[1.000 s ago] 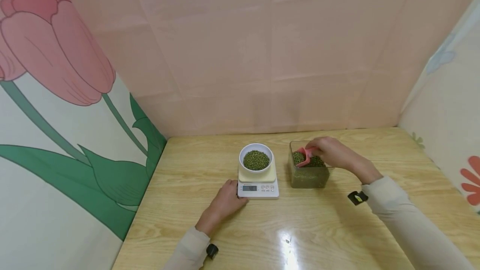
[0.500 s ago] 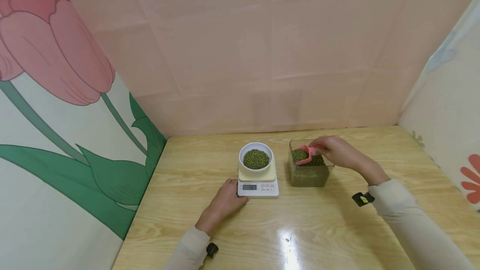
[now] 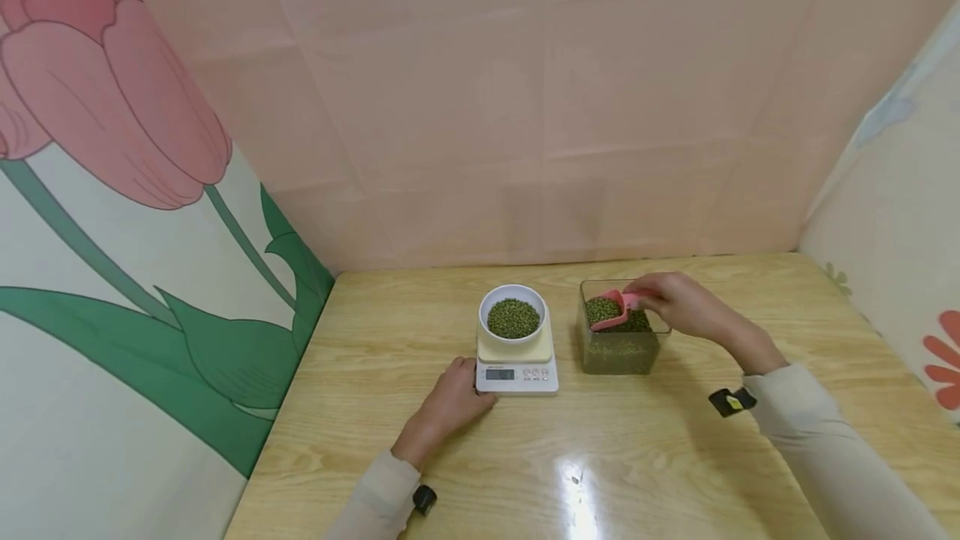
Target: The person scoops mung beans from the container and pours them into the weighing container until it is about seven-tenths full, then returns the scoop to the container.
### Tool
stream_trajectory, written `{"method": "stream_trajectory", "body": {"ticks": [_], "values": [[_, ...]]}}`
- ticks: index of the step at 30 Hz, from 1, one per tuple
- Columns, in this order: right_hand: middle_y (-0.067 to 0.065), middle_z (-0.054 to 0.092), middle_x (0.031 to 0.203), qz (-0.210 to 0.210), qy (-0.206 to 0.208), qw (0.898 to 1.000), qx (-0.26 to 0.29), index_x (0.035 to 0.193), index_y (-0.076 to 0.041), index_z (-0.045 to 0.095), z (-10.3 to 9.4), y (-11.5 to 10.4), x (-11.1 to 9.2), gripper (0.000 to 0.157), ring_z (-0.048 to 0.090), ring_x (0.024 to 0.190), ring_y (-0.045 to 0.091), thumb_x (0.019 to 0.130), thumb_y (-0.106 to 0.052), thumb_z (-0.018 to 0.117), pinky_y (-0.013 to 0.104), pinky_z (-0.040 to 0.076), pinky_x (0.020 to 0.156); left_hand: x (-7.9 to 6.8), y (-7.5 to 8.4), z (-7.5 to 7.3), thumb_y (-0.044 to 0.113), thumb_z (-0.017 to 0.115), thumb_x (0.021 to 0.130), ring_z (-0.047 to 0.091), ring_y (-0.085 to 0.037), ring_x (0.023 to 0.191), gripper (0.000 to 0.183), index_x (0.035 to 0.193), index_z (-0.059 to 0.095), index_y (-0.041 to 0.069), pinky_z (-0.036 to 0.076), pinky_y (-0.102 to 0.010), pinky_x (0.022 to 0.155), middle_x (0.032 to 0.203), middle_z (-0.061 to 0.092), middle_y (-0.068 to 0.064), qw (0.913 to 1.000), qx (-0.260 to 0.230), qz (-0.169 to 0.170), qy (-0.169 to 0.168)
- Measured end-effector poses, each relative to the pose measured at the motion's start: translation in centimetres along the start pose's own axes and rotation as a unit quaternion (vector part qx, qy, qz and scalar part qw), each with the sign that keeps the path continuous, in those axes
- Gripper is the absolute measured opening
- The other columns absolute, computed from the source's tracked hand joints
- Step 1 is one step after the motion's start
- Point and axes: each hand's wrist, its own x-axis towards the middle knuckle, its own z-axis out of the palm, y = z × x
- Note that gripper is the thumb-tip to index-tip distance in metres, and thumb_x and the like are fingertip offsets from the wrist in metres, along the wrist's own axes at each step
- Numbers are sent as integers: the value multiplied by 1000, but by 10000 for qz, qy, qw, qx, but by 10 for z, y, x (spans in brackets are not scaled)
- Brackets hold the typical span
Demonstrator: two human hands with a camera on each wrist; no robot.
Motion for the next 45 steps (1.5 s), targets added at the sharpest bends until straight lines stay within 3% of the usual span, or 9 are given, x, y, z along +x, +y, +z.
{"method": "stream_trajectory", "body": {"ticks": [12, 20, 29, 37, 45], "values": [[11, 79, 107, 265, -15, 9995, 140, 121, -1, 76, -1, -1, -5, 21, 73, 92, 22, 104, -11, 68, 40, 58, 77, -1, -1, 1, 22, 84, 90, 64, -23, 105, 45, 129, 71, 5, 58, -46, 94, 115, 70, -12, 10000, -39, -15, -18], [8, 78, 100, 387, 10, 9989, 255, 121, -1, 75, -3, -1, -7, 22, 59, 78, 12, 104, -12, 68, 31, 50, 70, -1, 0, 0, 22, 84, 89, 64, -23, 105, 44, 128, 71, 5, 58, -47, 93, 114, 71, -11, 10000, -18, 16, 8], [3, 69, 88, 441, 95, 9976, 516, 123, -1, 74, 0, 6, -13, 23, 49, 63, 8, 107, -14, 64, 28, 43, 61, -1, 0, 0, 21, 84, 90, 63, -24, 106, 43, 129, 71, 7, 57, -48, 96, 115, 71, -11, 10000, -78, 8, 5], [13, 78, 104, 415, 328, 9976, 446, 121, 1, 75, 1, 8, -16, 21, 57, 73, 10, 105, -9, 65, 28, 48, 68, 0, -1, 1, 22, 84, 90, 63, -23, 106, 46, 130, 70, 5, 57, -47, 96, 116, 71, -11, 10000, -62, -12, -18], [13, 78, 103, 526, 374, 9963, 561, 122, 1, 75, 0, 9, -20, 22, 59, 77, 14, 106, -11, 64, 27, 47, 68, 0, -2, 2, 22, 84, 90, 63, -23, 106, 46, 130, 70, 6, 57, -47, 96, 116, 71, -11, 10000, -61, -4, -14]]}}
